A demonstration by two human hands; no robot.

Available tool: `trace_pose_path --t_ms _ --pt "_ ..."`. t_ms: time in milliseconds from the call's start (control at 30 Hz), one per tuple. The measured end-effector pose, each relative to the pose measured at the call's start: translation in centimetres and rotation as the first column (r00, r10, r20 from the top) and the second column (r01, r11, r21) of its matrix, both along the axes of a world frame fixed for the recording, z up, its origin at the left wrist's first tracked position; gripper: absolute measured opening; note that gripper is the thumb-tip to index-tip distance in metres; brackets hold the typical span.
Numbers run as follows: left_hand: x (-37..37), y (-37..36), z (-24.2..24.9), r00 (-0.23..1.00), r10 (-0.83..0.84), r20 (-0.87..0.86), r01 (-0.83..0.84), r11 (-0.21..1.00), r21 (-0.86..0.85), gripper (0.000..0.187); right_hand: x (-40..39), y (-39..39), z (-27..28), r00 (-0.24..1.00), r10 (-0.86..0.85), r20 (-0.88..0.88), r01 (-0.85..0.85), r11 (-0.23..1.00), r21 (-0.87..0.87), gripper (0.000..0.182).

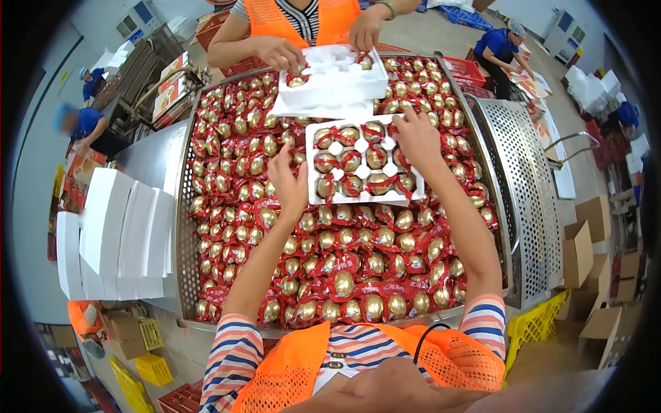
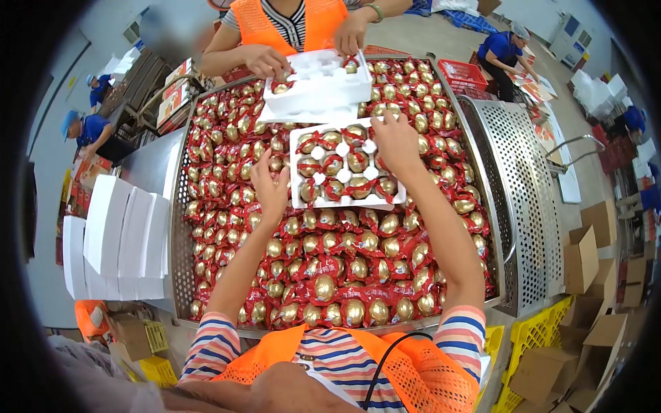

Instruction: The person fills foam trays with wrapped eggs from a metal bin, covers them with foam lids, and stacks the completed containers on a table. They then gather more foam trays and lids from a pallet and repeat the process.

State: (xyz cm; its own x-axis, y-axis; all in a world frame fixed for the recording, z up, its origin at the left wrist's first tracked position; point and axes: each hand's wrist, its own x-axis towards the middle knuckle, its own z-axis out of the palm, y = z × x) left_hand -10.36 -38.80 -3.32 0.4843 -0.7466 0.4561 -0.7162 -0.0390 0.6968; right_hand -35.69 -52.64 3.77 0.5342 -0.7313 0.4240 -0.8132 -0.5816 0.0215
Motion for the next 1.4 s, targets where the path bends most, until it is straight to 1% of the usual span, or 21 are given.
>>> trace_pose_path --t_ms 67,100,133,200,233,267,333,367,433,533,600,700,800,833,933,967,1067,1133,1167,1300,1400 --pt "2.1 1.0 -3.8 0.974 -0.017 -0.224 0.035 0.996 0.078 0.051 0.6 0.0 1.6 0.995 -0.053 -0.089 0.062 0.993 0.102 0.033" --pt "2.3 1.1 -4.3 0.94 -0.022 -0.339 0.069 0.989 0.128 0.051 0.7 -0.5 1.2 0.993 -0.041 -0.108 0.049 0.996 0.074 0.033" --pt "2.4 1.2 -3.9 0.859 -0.054 -0.509 0.171 0.968 0.185 0.056 1.0 -0.4 1.7 0.991 -0.039 -0.132 0.047 0.997 0.059 0.028" --pt "2.6 -0.1 -6.1 0.762 -0.184 -0.621 0.309 0.946 0.098 0.055 1.5 -1.4 1.4 0.972 -0.057 -0.228 0.073 0.995 0.063 0.02" --pt "1.7 -0.2 -5.0 0.818 -0.166 -0.551 0.289 0.946 0.144 0.054 1.6 -1.4 1.5 0.978 -0.028 -0.207 0.029 1.0 0.001 0.012" --pt "2.1 -1.3 -7.3 0.651 -0.182 -0.737 0.371 0.924 0.099 0.061 1.7 -1.6 1.5 0.975 -0.024 -0.219 0.027 1.0 0.01 0.01" --pt "0.5 -1.1 -4.7 0.451 -0.153 -0.88 0.398 0.916 0.044 0.068 1.8 -2.1 1.4 0.97 -0.024 -0.24 0.032 0.999 0.029 0.008" --pt "0.8 -1.5 -5.6 0.407 -0.146 -0.902 0.39 0.92 0.027 0.069 1.8 -2.4 1.2 0.979 0.012 -0.204 -0.013 1.0 -0.002 0.007" --pt "1.4 -2.4 -7.6 0.313 -0.133 -0.94 0.378 0.926 -0.005 0.071 2.2 -2.2 1.3 0.965 -0.002 -0.262 0.003 1.0 0.002 0.008" --pt "0.7 -2.4 -6.5 0.405 -0.09 -0.91 0.34 0.939 0.058 0.07 2.8 -1.1 1.5 0.939 -0.012 -0.345 0.006 1.0 -0.02 0.007" --pt "0.2 -2.0 -5.0 0.41 -0.137 -0.902 0.354 0.935 0.018 0.067 2.5 -1.3 0.4 0.915 0.023 -0.402 -0.059 0.995 -0.078 0.005" --pt "-0.1 -2.0 -4.5 0.394 -0.16 -0.905 0.323 0.946 -0.026 0.061 1.6 -1.8 -0.3 0.941 0.009 -0.339 -0.054 0.991 -0.124 0.01" --pt "-0.2 -2.3 -4.5 0.393 -0.134 -0.91 0.288 0.958 -0.017 0.063 0.2 -2.5 1.5 0.987 0.069 -0.144 -0.055 0.993 0.104 0.017" --pt "-0.2 -2.7 -4.3 0.355 -0.136 -0.925 0.286 0.958 -0.031 0.065 -0.1 -2.0 2.3 0.994 0.008 -0.107 0.011 0.984 0.176 0.02" --pt "-0.4 -2.7 -5.4 0.242 -0.128 -0.962 0.295 0.954 -0.053 0.069 1.0 -0.6 2.6 0.99 0.109 0.094 -0.11 0.994 0.003 0.022" --pt "-0.2 -3.1 -6.3 0.217 -0.136 -0.967 0.314 0.947 -0.063 0.07 1.5 -0.7 2.1 0.968 0.148 0.202 -0.174 0.977 0.119 0.026" --pt "-0.2 -3.2 -6.1 0.157 -0.174 -0.972 0.374 0.921 -0.104 0.074 3.3 0.0 1.6 0.963 0.158 0.218 -0.182 0.979 0.095 0.029" --pt "-0.3 -3.0 -5.0 0.133 -0.207 -0.969 0.402 0.905 -0.139 0.076 3.5 -0.7 0.7 0.97 0.17 0.175 -0.19 0.976 0.109 0.028" --pt "0.0 -3.5 -5.9 0.152 -0.191 -0.97 0.398 0.91 -0.116 0.083 3.6 -1.1 0.0 0.974 0.161 0.161 -0.182 0.975 0.128 0.027" --pt "-0.3 -3.1 -5.2 0.251 -0.187 -0.95 0.419 0.906 -0.068 0.095 4.0 -1.7 -0.7 0.978 0.138 0.158 -0.161 0.977 0.142 0.024" --pt "-0.5 -3.0 -4.4 0.215 -0.211 -0.954 0.417 0.903 -0.105 0.095 4.0 -1.6 -0.4 0.99 0.101 0.098 -0.113 0.986 0.119 0.025"
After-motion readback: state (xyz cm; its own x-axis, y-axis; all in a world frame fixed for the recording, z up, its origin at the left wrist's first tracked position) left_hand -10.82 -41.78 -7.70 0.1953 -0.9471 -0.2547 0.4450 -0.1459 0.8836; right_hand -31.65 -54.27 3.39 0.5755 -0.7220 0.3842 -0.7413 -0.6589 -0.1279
